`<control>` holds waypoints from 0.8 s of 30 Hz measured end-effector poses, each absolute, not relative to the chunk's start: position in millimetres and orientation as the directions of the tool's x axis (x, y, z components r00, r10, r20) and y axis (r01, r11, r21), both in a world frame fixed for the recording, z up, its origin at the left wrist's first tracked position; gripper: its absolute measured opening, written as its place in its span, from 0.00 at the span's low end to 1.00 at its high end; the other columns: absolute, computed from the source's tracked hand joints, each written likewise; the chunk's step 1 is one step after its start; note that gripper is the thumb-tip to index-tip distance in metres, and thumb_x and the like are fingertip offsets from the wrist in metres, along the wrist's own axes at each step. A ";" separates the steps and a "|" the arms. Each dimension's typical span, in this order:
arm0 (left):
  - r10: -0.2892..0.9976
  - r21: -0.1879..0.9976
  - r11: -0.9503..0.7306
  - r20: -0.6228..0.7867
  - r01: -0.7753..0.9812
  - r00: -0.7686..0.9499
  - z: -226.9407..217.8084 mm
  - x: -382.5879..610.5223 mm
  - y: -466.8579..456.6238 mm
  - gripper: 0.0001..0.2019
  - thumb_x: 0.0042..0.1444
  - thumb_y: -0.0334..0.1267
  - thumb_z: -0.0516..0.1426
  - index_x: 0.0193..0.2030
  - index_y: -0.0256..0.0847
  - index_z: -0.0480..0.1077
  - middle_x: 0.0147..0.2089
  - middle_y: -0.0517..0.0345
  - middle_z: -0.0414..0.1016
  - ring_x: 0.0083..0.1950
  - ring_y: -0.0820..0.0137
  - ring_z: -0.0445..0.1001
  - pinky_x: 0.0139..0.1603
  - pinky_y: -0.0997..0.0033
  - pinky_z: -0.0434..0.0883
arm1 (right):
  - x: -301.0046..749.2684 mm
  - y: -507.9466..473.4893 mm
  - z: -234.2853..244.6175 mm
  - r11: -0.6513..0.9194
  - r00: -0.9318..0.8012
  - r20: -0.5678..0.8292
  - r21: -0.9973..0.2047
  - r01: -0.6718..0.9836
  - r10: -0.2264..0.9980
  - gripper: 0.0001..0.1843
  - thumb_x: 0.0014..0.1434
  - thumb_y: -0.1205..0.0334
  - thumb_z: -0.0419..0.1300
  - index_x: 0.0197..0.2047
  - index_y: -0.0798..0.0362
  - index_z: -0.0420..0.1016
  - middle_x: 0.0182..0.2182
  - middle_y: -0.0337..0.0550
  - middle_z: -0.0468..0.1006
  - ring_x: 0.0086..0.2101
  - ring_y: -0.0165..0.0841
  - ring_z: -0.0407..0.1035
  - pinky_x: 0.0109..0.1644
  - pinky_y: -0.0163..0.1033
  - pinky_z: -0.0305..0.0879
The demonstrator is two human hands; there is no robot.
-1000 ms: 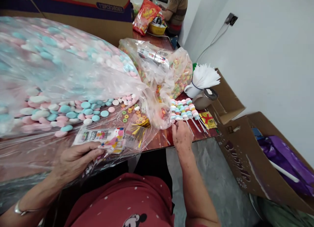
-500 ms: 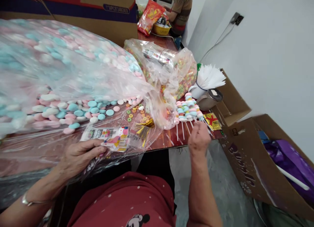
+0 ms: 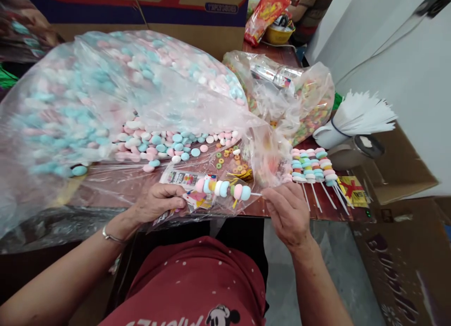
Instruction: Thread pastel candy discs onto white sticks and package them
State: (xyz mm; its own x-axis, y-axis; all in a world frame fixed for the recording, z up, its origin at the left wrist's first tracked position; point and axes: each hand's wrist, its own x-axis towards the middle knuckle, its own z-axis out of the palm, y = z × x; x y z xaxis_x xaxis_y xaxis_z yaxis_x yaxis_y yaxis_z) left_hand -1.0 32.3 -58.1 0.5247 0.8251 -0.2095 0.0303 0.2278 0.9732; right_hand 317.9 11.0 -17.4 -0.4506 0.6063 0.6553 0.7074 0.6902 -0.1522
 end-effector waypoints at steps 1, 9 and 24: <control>0.815 0.966 0.256 -0.228 0.022 0.532 -58.4 -1.4 32.9 0.13 0.49 0.43 0.62 0.22 0.36 0.69 0.21 0.59 0.72 0.24 0.75 0.67 0.26 0.76 0.62 | 317.9 11.9 -18.2 0.697 -0.468 0.652 -0.131 0.705 0.596 0.11 0.60 0.73 0.56 0.44 0.51 0.72 0.31 0.42 0.75 0.31 0.35 0.64 0.38 0.43 0.64; 0.772 0.931 0.364 -0.316 0.023 0.551 -64.4 -5.2 36.2 0.15 0.48 0.45 0.63 0.22 0.35 0.69 0.19 0.58 0.73 0.20 0.78 0.61 0.22 0.78 0.55 | 322.5 11.6 -21.9 0.674 -0.441 0.677 -0.111 0.731 0.590 0.10 0.60 0.74 0.56 0.43 0.52 0.71 0.31 0.44 0.74 0.33 0.36 0.65 0.41 0.45 0.66; 0.735 0.889 0.455 -0.407 0.050 0.542 -67.8 -11.5 39.1 0.16 0.45 0.46 0.65 0.24 0.36 0.68 0.17 0.59 0.72 0.19 0.78 0.60 0.19 0.79 0.51 | 323.1 14.4 -22.3 0.692 -0.506 0.650 -0.043 0.720 0.567 0.08 0.60 0.73 0.56 0.42 0.53 0.70 0.29 0.43 0.74 0.32 0.35 0.63 0.37 0.43 0.63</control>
State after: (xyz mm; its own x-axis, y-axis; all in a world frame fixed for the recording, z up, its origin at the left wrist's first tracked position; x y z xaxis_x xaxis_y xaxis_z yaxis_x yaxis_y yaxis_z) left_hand -11.5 39.1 -67.8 0.5425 0.7352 -0.4065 0.0499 0.4548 0.8892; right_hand 323.1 14.4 -22.3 -0.5060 0.5668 0.6501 0.7202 0.6924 -0.0430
